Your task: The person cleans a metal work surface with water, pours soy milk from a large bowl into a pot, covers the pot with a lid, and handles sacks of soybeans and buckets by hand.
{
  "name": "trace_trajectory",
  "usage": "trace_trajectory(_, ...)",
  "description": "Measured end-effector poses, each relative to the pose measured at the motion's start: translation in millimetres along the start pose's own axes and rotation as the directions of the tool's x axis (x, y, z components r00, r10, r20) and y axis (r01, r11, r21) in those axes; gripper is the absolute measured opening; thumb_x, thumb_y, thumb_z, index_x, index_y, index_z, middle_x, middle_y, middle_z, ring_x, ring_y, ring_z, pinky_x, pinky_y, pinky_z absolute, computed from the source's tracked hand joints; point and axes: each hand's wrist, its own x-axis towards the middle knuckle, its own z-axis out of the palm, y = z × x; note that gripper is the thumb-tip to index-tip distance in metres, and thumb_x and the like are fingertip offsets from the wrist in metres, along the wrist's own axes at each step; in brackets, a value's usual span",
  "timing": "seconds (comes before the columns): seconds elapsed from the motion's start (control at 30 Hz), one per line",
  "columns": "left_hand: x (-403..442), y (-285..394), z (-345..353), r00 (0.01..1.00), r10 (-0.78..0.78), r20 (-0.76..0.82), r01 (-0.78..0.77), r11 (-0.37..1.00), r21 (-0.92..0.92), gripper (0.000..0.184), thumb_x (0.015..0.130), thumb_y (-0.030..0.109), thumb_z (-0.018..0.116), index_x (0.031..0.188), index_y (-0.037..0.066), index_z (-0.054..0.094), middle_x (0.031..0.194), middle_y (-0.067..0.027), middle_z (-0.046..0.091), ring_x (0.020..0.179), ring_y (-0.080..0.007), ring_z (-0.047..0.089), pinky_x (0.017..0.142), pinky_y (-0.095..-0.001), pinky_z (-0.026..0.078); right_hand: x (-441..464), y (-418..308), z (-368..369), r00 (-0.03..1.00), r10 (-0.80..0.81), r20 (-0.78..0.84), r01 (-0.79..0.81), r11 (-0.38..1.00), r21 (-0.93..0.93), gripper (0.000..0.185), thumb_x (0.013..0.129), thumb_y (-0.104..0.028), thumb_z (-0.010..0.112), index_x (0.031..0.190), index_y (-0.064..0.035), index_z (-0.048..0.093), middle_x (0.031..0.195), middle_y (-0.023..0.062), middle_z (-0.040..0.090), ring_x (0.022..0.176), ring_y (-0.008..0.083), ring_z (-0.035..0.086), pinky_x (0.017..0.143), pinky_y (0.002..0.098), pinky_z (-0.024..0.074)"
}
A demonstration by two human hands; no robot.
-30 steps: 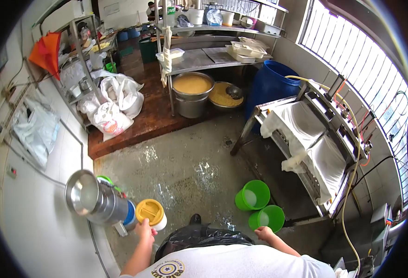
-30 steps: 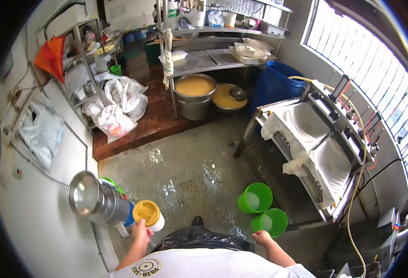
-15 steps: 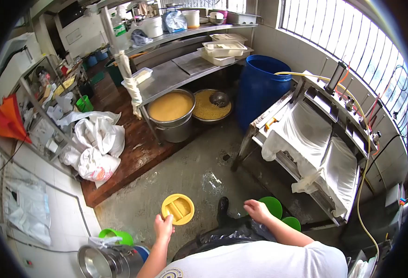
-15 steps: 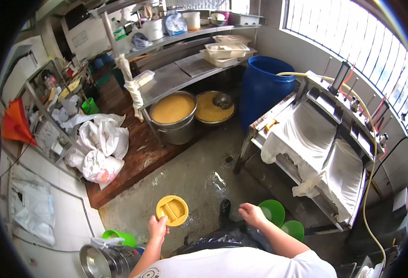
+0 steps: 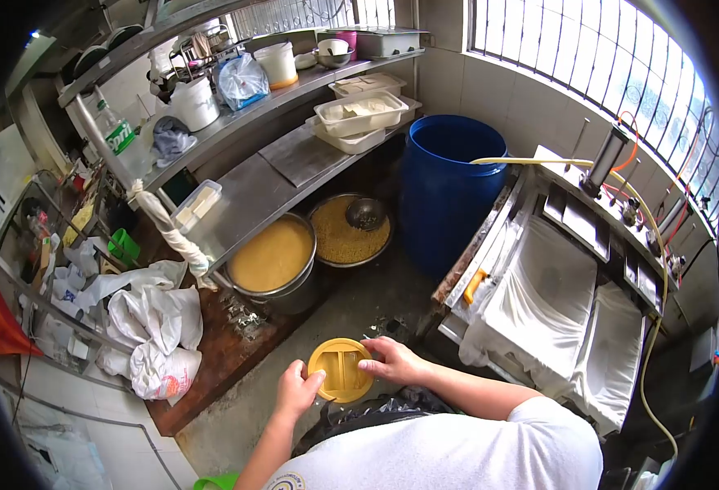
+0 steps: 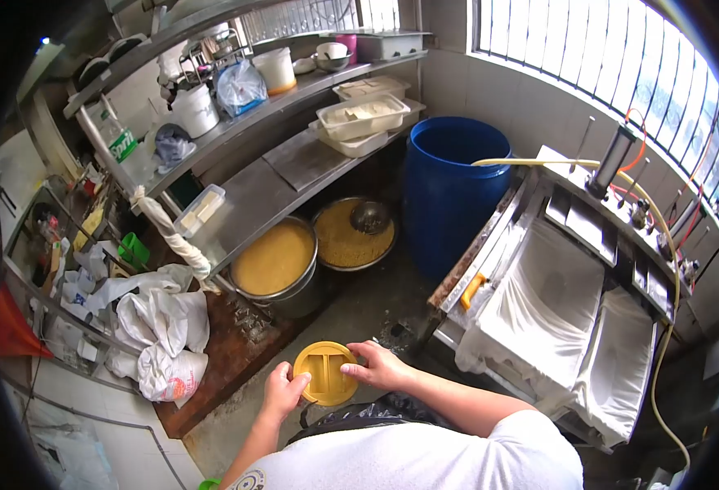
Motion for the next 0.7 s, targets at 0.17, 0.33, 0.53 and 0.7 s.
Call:
trace_trajectory(0.17, 90, 19, 2, 0.999, 0.029, 0.017, -0.028, 0.998, -0.057, 0.04, 0.084, 0.029, 0.08, 0.075, 0.002, 0.051, 0.065, -0.0108, 0.058, 0.061, -0.0202, 0.057, 0.057, -0.0401, 0.047, 85, 14, -32, 0.993, -0.007, -0.118, -0.007, 0.993, -0.118, 0.056, 0.095, -0.039, 0.074, 0.135, -0.0018, 0.063, 0.116, 0.0181, 0.066, 0.102, 0.0289, 0.068, 0.089, 0.0393, 0.0563)
trace_trajectory(0.33, 193, 32, -7, 0.978, 0.07, 0.195, -0.036, 0.984, -0.175, 0.045, 0.095, 0.038, 0.077, 0.078, 0.005, 0.053, 0.064, -0.0058, 0.058, 0.056, -0.0123, 0.056, 0.052, -0.0324, 0.045, 177, 17, -71, 0.976, 0.097, -0.194, -0.117, 0.989, -0.095, 0.043, 0.09, -0.027, 0.071, 0.12, 0.0029, 0.069, 0.113, 0.0215, 0.067, 0.105, 0.035, 0.068, 0.093, 0.0423, 0.0552)
trace_trajectory(0.53, 346, 19, -26, 0.965, 0.126, 0.23, -0.015, 0.902, -0.432, 0.048, 0.1, 0.049, 0.068, 0.084, 0.004, 0.062, 0.069, -0.0064, 0.064, 0.062, -0.0138, 0.064, 0.057, -0.0315, 0.051, 286, 0, -151, 0.891, 0.313, -0.33, -0.287, 0.95, 0.126, 0.038, 0.092, -0.021, 0.072, 0.121, 0.0034, 0.068, 0.099, 0.0116, 0.071, 0.084, 0.0188, 0.07, 0.075, 0.0344, 0.0595)
trace_trajectory(0.7, 446, 7, -52, 0.924, 0.362, 0.125, -0.371, 0.926, 0.064, 0.034, 0.093, 0.036, 0.074, 0.092, 0.001, 0.071, 0.089, -0.0181, 0.07, 0.086, -0.0358, 0.068, 0.078, -0.043, 0.055, 350, -51, -255, 0.725, 0.22, -0.653, -0.108, 0.972, 0.207, 0.029, 0.094, -0.016, 0.068, 0.116, 0.0017, 0.063, 0.086, 0.007, 0.066, 0.064, 0.012, 0.063, 0.05, 0.026, 0.0525)
